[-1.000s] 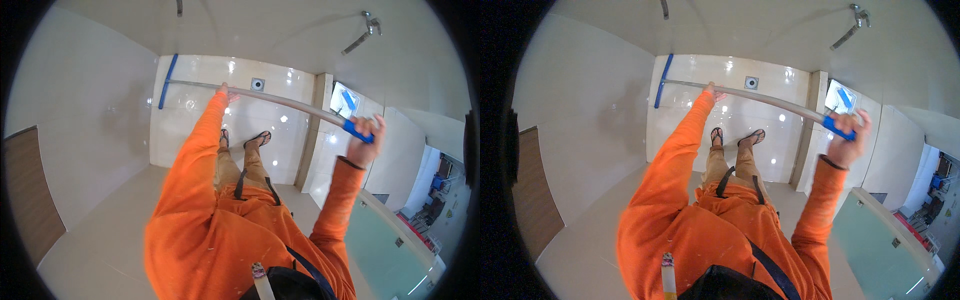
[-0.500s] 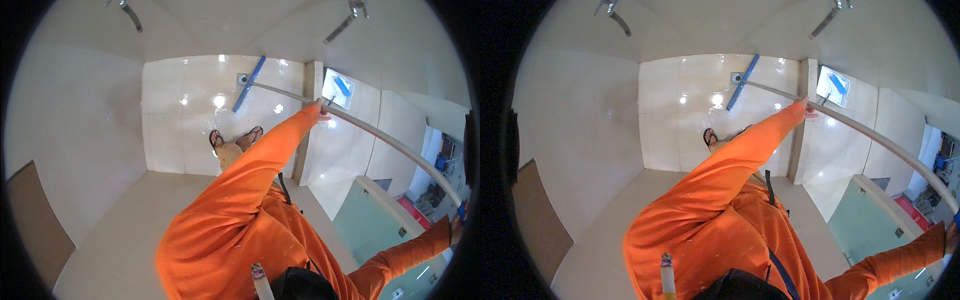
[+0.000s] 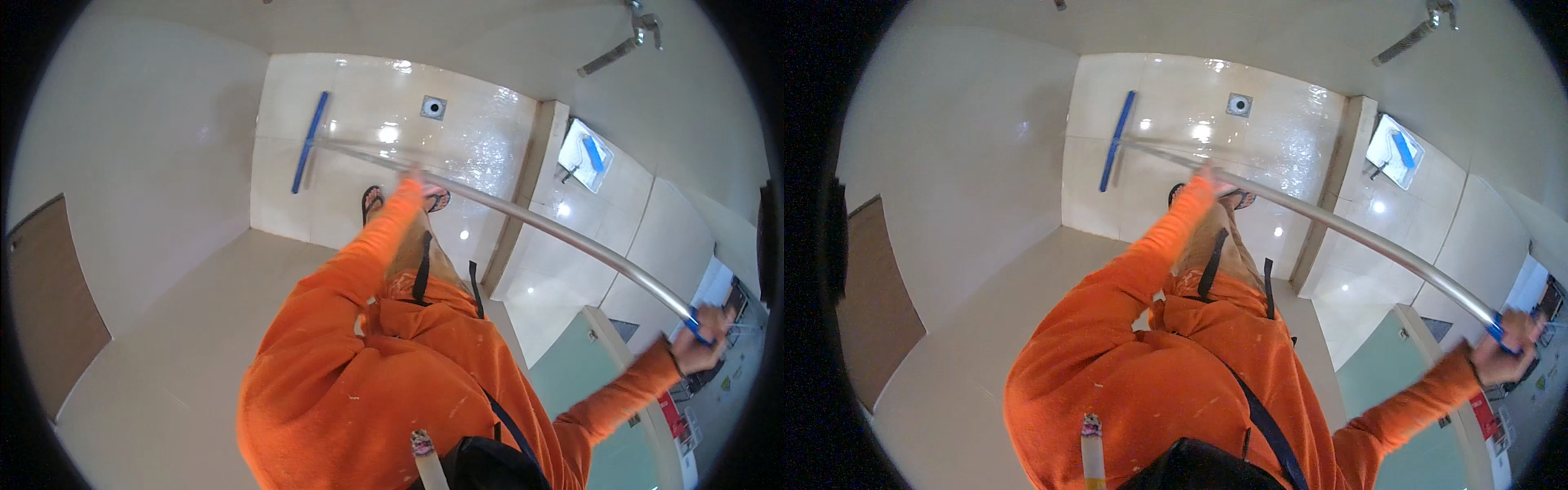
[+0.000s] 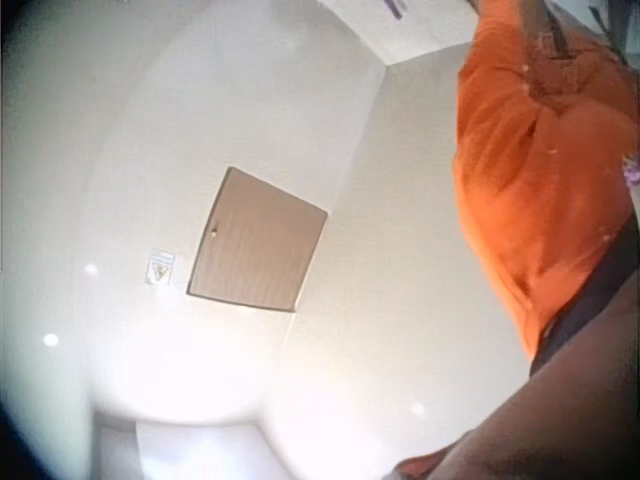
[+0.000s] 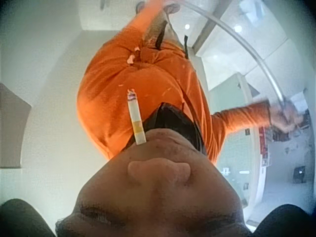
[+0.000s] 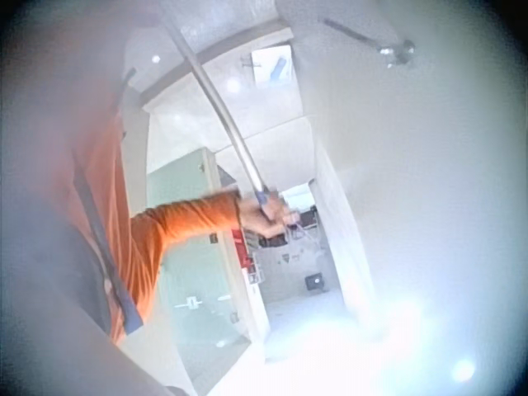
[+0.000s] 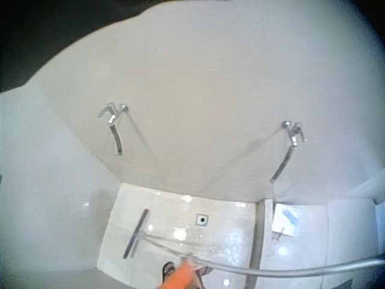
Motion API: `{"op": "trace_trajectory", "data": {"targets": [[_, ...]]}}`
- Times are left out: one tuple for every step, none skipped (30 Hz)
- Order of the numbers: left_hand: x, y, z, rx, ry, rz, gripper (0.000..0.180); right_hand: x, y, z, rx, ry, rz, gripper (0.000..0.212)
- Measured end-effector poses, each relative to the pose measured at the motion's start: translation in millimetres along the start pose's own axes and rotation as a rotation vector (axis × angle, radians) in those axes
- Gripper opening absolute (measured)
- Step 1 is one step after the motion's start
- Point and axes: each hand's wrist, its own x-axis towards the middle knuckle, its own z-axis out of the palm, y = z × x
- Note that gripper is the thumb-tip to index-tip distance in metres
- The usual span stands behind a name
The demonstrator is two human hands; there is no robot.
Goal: The person scrubs the shower floor with a blue sponge, then uses a squeegee to push water toward the drain. The person rinses the floor with a handheld showerhead and continues squeegeeing to clear remaining water.
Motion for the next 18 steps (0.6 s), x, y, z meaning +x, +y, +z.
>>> {"op": "trace_trajectory", "data": {"targets": [[27.4, -10.0, -88.2, 0.551, -0.064, 0.412, 0.055, -7.4, 61.7, 61.8, -0.085, 0.232, -0.003, 0.048], [39.0, -13.2, -156.6, 0.94, -0.022, 0.677, 0.052, -18.5, 104.7, 76.9, 0.025, 0.117, 0.062, 0.045], [41.0, -8.6, -216.4, 1.051, 0.043, 0.741, 0.049, -29.7, 146.9, 98.6, 0.142, -0.01, 0.123, 0.044], [45.8, 8.9, -212.4, 0.416, 0.22, 0.358, 0.049, -50.6, 186.5, 131.4, 0.099, 0.003, 0.123, 0.042], [46.6, 23.6, -205.9, -0.205, 0.366, -0.06, 0.049, -72.0, 217.1, 158.9, 0.051, 0.08, 0.181, 0.036], [45.0, 23.3, -232.4, -0.183, 0.446, -0.062, 0.047, -83.4, 237.8, 183.4, 0.167, -0.046, 0.259, 0.032], [45.6, 15.2, -254.0, -0.164, 0.532, -0.067, 0.045, -99.4, 246.6, 212.9, 0.158, -0.041, 0.348, 0.033], [46.9, 8.7, -254.0, -0.268, 0.577, -0.091, 0.046, -106.9, 250.5, 220.1, 0.162, -0.025, 0.405, 0.032], [46.7, 4.3, -254.7, -0.372, 0.624, -0.112, 0.046, -106.9, 247.7, 217.9, 0.158, -0.047, 0.398, 0.03], [44.0, 0.1, -256.0, -0.475, 0.674, -0.131, 0.047, -102.9, 242.7, 212.3, 0.159, -0.07, 0.392, 0.029], [38.0, -23.8, -265.2, -0.079, 0.443, 0.199, 0.046, -89.8, 234.0, 203.1, 0.179, -0.077, 0.369, 0.027], [30.9, -36.7, -239.8, 0.692, 0.214, 0.442, 0.05, -77.7, 224.6, 190.9, 0.17, -0.065, 0.332, 0.024], [17.9, -42.8, -213.1, 1.35, 0.19, 0.876, 0.056, -61.2, 208.2, 177.1, 0.075, -0.014, 0.287, 0.024], [4.4, -40.0, -169.1, 1.156, 0.072, 0.702, 0.063, -37.9, 187.9, 165.1, -0.012, 0.02, 0.245, 0.025], [-15.6, -32.3, -123.4, 0.963, 0.003, 0.523, 0.071, -11.5, 160.9, 156.5, 0.048, -0.087, 0.206, 0.027], [-31.0, -24.8, -67.7, 0.572, -0.127, 0.37, 0.062, 22.1, 122.8, 131.3, 0.075, -0.249, 0.173, 0.033], [-47.1, -20.4, -17.1, 0.04, -0.185, 0.198, 0.055, 49.2, 87.0, 127.4, -0.027, -0.199, 0.12, 0.025], [-62.6, -16.4, 33.0, -0.374, -0.165, 0.049, 0.05, 86.9, 50.1, 102.9, -0.003, -0.332, 0.167, 0.013]]}}
